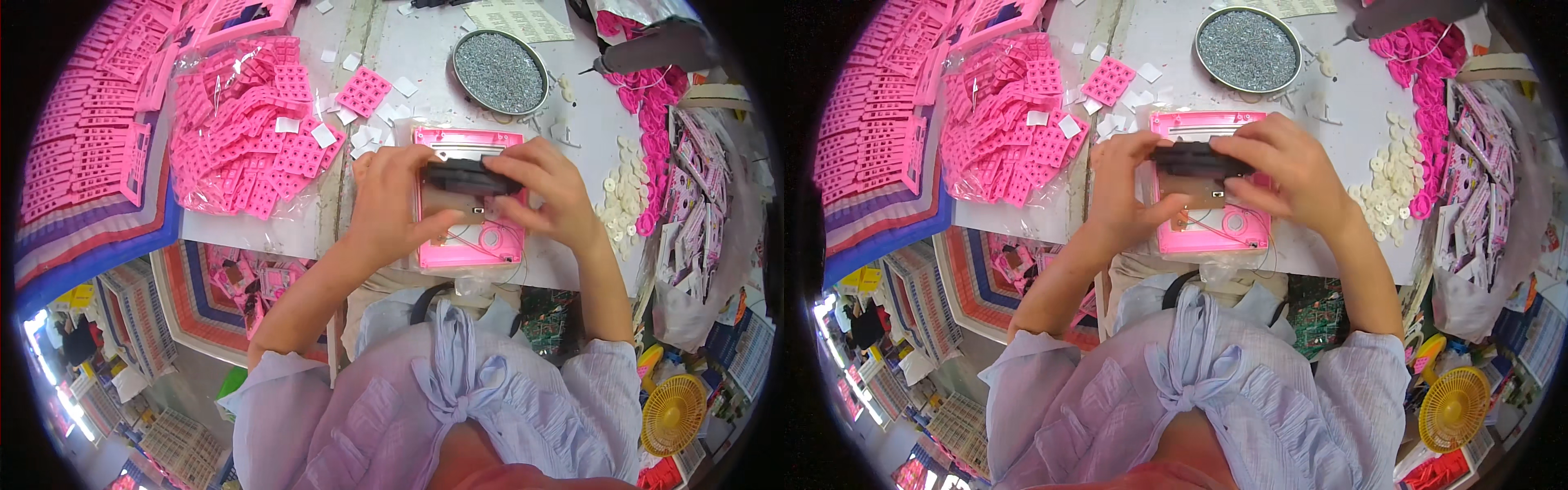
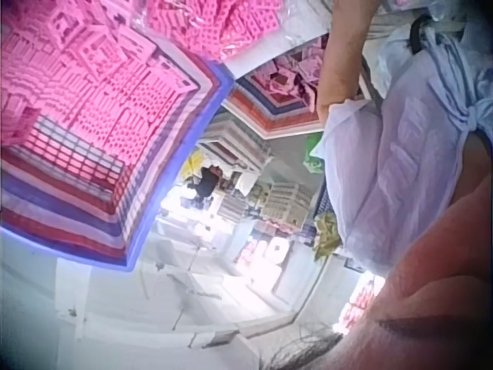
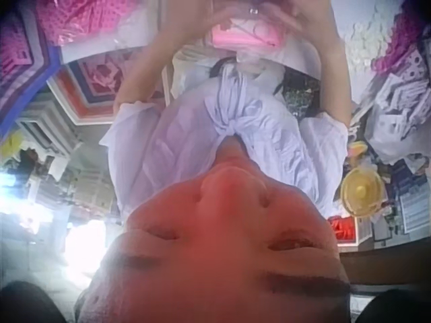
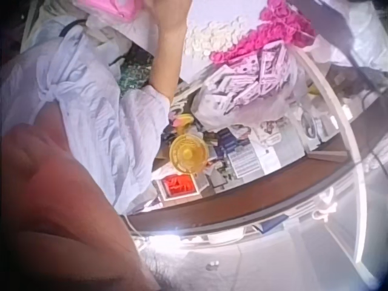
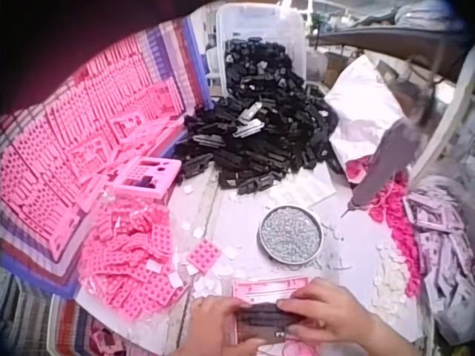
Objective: Assembling a pink toy piggy bank by installing electronic components and plastic parts using a hot glue gun.
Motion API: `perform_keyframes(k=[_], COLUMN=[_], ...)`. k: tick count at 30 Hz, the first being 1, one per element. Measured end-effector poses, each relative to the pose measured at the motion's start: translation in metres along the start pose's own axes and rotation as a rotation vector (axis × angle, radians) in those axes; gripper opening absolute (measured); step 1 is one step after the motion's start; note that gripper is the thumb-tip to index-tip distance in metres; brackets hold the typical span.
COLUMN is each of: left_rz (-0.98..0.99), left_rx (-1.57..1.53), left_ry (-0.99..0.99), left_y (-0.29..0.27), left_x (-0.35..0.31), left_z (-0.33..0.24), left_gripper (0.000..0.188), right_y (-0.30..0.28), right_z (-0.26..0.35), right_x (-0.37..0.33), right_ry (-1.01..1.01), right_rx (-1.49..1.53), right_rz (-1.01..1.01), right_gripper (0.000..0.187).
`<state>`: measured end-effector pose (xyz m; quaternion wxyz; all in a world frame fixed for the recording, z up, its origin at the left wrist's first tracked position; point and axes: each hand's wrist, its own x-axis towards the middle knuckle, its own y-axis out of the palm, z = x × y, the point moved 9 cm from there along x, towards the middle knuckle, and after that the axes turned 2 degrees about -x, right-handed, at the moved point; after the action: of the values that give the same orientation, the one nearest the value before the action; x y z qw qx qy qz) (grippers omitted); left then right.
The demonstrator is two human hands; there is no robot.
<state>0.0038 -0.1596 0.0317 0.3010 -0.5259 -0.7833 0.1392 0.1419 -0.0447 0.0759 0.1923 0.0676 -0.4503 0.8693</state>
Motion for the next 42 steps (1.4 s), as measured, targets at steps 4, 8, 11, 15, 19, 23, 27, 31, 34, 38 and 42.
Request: perform_keyframes(k=[4, 8, 11, 15, 19, 23, 27, 31, 34, 38, 42], left_rz=[-0.142, -0.010, 0.038, 0.037, 0.036, 0.055, 0.105, 0.086, 0.085, 0.161, 0.174], left_rx=[-0.271, 0.100, 0.308, 0.382, 0.384, 0.450, 0.470, 0.336, 0.131, 0.230, 0.604], left_ry=[-0.168, 0.048, 0.084, 0.100, 0.120, 0.097, 0.093, 0.114, 0.147, 0.159, 0.229], left_y=[0.008, 0.009, 0.014, 0.016, 0.018, 0.020, 0.012, -0.015, -0.012, 0.041, 0.066], left_x=[-0.019, -0.006, 0.000, -0.002, 0.002, 0.002, 0.012, 0.036, 0.091, 0.163, 0.190], left_z=[0.028, -0.005, -0.022, -0.022, -0.026, -0.030, -0.036, -0.012, -0.015, -0.003, 0.027], left_gripper=[0.071, 0.070, 0.068, 0.066, 0.065, 0.065, 0.060, 0.041, 0.024, 0.022, 0.025], right_y=[0.004, 0.016, 0.001, -0.009, 0.004, 0.009, -0.012, -0.104, -0.148, -0.144, -0.085], right_z=[-0.033, -0.070, -0.069, -0.021, -0.011, -0.006, -0.002, 0.046, 0.022, -0.043, 0.022], right_x=[0.012, 0.019, 0.032, 0.033, 0.015, 0.006, 0.023, 0.000, -0.024, -0.007, 0.083], right_ry=[0.424, 0.744, 0.608, 0.143, -0.085, 0.004, 0.028, -0.194, -0.159, 0.086, -0.010], right_rx=[0.297, 0.296, -0.093, -0.211, -0.313, -0.409, -0.254, -0.112, 0.257, 0.789, 1.084], right_rz=[0.055, 0.263, 0.181, 0.015, -0.117, -0.193, -0.030, -0.396, -0.665, -0.701, -0.385], right_gripper=[0.029, 0.034, 0.034, 0.034, 0.038, 0.036, 0.031, 0.035, 0.037, 0.037, 0.070])
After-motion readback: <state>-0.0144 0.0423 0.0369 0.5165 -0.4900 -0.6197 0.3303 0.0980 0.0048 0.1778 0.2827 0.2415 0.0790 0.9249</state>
